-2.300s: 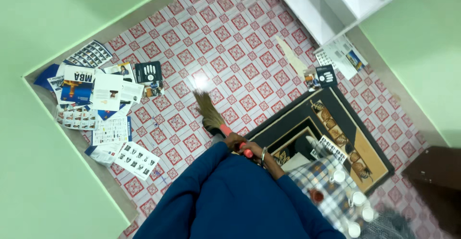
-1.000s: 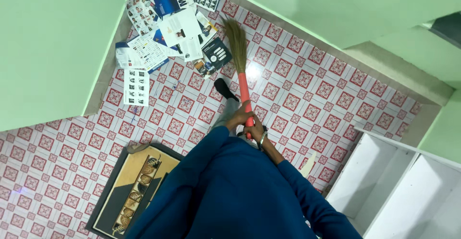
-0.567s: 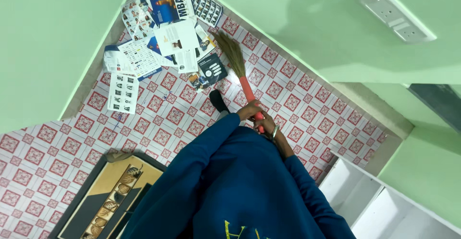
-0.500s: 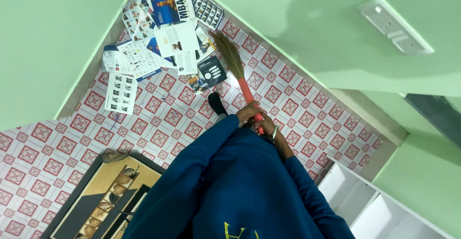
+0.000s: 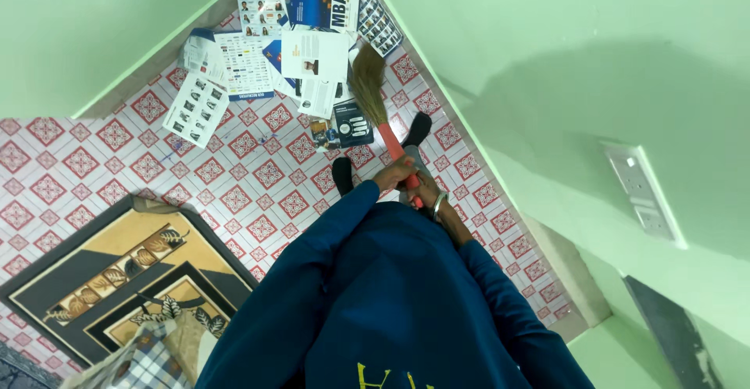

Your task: The person sweeps papers, booklets, and other debris across a tiled floor using a broom, gathering items into a pile near a rug and clearing the room.

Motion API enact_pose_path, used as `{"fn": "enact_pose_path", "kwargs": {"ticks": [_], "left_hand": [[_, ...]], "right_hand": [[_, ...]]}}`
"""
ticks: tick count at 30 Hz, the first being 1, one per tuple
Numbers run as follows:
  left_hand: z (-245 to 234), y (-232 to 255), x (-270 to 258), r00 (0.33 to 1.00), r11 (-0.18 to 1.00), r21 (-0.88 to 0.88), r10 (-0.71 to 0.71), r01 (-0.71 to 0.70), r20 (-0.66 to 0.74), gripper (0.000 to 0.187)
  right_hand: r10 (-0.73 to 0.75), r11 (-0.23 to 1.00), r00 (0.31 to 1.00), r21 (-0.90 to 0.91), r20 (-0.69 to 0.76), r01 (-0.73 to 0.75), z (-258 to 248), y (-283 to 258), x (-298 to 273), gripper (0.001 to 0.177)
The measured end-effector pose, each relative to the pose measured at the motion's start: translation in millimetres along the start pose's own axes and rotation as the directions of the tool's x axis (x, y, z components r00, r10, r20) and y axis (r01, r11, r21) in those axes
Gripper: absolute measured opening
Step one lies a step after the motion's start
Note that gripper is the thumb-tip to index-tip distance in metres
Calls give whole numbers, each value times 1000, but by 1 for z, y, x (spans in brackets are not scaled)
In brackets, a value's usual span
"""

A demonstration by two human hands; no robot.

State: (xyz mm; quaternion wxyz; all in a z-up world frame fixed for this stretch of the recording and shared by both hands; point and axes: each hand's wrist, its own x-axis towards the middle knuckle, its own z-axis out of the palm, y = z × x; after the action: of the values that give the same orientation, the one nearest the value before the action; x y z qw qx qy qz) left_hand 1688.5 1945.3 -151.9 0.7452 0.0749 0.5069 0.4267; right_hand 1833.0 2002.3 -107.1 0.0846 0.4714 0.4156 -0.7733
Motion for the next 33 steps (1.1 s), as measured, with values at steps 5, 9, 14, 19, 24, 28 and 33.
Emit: {"fn": "enact_pose_path", "kwargs": {"ticks": [5,9,14,19,24,28,33], "left_hand": [[29,42,56,978,1000,-22,-14,9,-208,46],[34,56,81,963,945,-255,151,-207,-223,46],[22,74,97,889,944,-272,43,-185,-456,58],[-6,83,104,799,898,-352,0,-265,-601,54],[-46,79,88,729,887,-341,-5,-313,-684,50],[-66,75,66,697,855,-375,-20,-360,-716,50],[-48,62,40,719,914,-276,24,-296,-694,54]], "right_hand": [[35,995,996,-99,83,-27,-62,-60,27,76],[27,936,989,-350,145,26,-92,-95,49,81],[105,761,977,-647,185,40,-85,-142,84,95],[183,656,936,-747,302,113,-62,-175,121,81],[208,483,918,-852,338,204,-16,-206,144,91],[187,359,917,-893,353,271,13,-202,143,99],[-19,511,920,-787,392,346,0,-158,100,94]]}}
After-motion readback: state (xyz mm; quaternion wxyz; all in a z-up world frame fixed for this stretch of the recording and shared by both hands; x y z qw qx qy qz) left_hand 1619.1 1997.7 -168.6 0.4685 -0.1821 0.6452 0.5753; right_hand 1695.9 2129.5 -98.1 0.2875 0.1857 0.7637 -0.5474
